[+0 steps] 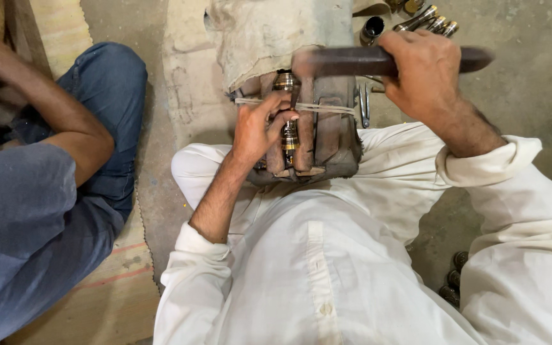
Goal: The person sits cross-legged on the floor with a brass vessel held in a leather sand bag on their lap and engraves decorative patterns into it, tapping a small chisel with a wooden mallet and repositioning the vessel between strikes.
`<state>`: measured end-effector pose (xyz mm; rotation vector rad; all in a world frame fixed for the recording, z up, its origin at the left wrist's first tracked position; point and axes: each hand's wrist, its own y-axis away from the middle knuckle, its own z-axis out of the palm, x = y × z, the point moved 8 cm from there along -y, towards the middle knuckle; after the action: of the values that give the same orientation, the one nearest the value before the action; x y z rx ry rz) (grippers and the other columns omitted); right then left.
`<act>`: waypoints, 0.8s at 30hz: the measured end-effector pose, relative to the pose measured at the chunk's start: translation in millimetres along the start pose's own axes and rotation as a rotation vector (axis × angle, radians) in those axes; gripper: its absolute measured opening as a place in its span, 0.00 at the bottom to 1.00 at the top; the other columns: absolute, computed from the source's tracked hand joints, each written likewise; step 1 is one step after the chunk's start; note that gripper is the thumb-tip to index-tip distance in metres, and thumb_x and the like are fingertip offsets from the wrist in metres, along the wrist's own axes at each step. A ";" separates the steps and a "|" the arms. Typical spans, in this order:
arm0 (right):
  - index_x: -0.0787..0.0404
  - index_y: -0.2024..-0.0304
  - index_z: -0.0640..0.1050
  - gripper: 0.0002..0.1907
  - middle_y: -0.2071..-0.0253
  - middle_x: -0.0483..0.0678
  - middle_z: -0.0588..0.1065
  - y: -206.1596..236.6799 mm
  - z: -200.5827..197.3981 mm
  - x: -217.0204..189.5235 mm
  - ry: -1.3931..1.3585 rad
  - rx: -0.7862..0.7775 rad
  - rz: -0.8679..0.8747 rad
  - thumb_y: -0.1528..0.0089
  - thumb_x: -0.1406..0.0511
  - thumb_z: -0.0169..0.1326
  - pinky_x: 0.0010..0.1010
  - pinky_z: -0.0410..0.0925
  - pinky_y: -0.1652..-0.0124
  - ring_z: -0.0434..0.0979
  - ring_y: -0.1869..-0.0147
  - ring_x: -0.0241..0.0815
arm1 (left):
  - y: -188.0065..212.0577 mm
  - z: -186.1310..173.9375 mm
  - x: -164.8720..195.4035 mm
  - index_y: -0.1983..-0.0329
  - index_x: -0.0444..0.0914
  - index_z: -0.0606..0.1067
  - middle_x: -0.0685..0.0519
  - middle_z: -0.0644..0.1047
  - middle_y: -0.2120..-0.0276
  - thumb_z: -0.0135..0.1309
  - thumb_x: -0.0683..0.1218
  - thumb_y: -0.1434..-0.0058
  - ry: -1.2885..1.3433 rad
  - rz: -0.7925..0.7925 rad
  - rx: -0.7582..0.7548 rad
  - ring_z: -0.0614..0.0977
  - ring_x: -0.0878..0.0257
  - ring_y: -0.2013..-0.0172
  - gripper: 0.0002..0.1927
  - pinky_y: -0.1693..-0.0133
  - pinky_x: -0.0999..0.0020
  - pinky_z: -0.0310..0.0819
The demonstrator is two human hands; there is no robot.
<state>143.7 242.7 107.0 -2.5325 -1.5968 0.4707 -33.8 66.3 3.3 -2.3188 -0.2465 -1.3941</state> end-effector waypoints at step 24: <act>0.57 0.55 0.80 0.14 0.65 0.48 0.78 -26.1 -5.5 -22.8 0.147 -0.049 -0.186 0.43 0.65 0.66 0.42 0.68 0.61 0.80 0.59 0.52 | 29.2 -5.6 -43.4 0.48 0.32 0.75 0.47 0.85 0.62 0.60 0.31 0.34 0.447 -0.021 0.320 0.87 0.65 0.62 0.12 0.61 0.74 0.82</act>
<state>113.9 234.1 123.5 -2.3586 -1.7851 0.2219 -48.7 40.5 -40.0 -1.7054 -0.3276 -1.6977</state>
